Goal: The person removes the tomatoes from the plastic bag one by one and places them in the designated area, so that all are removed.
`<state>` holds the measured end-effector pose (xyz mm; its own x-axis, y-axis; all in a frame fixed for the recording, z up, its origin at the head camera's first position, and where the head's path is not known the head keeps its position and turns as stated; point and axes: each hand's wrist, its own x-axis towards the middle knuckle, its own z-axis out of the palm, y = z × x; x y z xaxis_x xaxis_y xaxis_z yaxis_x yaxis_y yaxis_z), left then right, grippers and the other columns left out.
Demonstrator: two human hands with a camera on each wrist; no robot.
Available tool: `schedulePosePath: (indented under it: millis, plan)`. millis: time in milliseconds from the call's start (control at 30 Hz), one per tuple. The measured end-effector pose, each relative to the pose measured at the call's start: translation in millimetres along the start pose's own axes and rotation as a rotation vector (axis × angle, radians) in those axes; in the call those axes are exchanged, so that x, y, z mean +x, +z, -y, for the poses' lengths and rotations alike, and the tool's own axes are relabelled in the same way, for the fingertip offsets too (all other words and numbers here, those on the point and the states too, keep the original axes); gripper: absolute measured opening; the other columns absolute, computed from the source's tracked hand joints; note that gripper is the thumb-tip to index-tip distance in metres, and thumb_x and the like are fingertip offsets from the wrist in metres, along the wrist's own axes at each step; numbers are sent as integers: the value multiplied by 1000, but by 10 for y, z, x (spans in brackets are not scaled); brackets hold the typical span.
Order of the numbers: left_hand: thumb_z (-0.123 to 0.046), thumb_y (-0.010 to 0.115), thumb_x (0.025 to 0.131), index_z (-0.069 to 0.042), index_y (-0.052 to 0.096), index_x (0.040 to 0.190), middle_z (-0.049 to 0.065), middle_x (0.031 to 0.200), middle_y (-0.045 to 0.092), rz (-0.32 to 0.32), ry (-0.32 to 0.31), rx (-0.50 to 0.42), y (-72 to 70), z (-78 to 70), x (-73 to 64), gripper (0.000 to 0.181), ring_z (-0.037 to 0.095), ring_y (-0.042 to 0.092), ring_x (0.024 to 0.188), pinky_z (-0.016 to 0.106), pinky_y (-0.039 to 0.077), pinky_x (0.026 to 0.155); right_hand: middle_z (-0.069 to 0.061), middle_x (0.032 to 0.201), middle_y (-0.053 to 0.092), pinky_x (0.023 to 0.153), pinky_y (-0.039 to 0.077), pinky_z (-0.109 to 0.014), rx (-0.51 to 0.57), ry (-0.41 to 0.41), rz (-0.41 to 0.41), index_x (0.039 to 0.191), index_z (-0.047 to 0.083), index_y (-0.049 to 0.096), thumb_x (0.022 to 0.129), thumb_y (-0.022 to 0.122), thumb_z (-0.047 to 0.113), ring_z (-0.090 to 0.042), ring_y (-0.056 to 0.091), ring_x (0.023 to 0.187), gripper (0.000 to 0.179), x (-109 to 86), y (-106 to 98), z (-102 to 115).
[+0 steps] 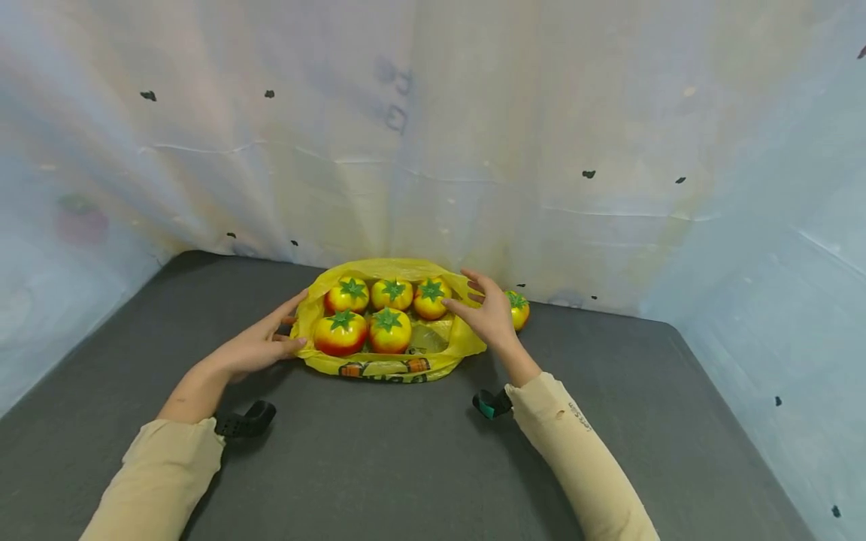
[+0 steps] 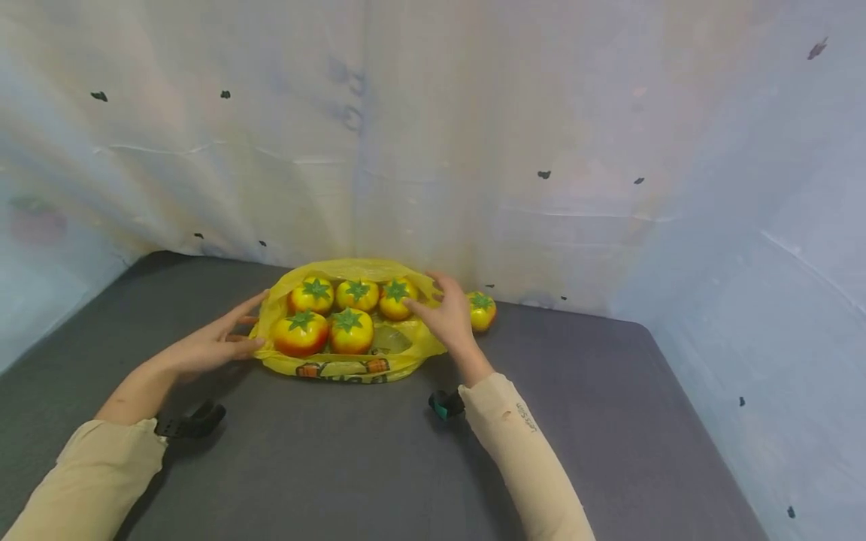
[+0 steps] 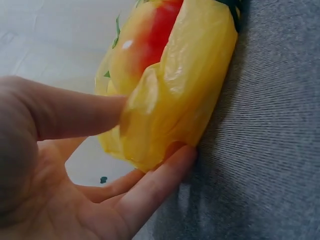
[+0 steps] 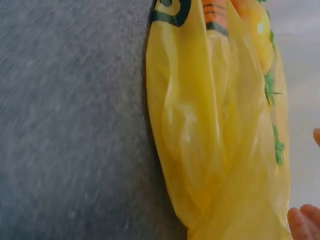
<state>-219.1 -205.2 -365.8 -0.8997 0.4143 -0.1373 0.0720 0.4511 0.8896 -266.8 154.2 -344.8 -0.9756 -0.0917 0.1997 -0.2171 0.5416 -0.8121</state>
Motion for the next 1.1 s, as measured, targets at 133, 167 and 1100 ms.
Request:
schedulePosePath:
  millis: [133, 167, 1100]
  plan:
    - [-12, 50, 100, -22, -10, 155, 39, 149, 4, 35, -3, -15, -15, -35, -4, 82, 58, 33, 128, 54, 46, 96, -8, 148, 42, 103, 43, -45, -14, 11, 32, 143, 16, 45, 84, 74, 31, -31, 44, 132, 67, 36, 64, 8]
    - [-12, 50, 99, -22, -10, 154, 39, 149, 3, 42, -7, -18, -18, -46, -7, 82, 58, 32, 128, 54, 46, 96, -7, 148, 42, 103, 43, -45, -19, 15, 39, 143, 17, 46, 84, 74, 31, -31, 44, 133, 67, 42, 77, 10]
    - [-19, 56, 97, -19, -7, 155, 38, 151, -4, 148, -72, -41, -122, -62, -19, 86, 60, 17, 134, 59, 36, 104, -18, 143, 43, 104, 40, -49, -164, 71, 105, 145, 10, 40, 82, 76, 32, -35, 45, 127, 76, 192, 353, -35]
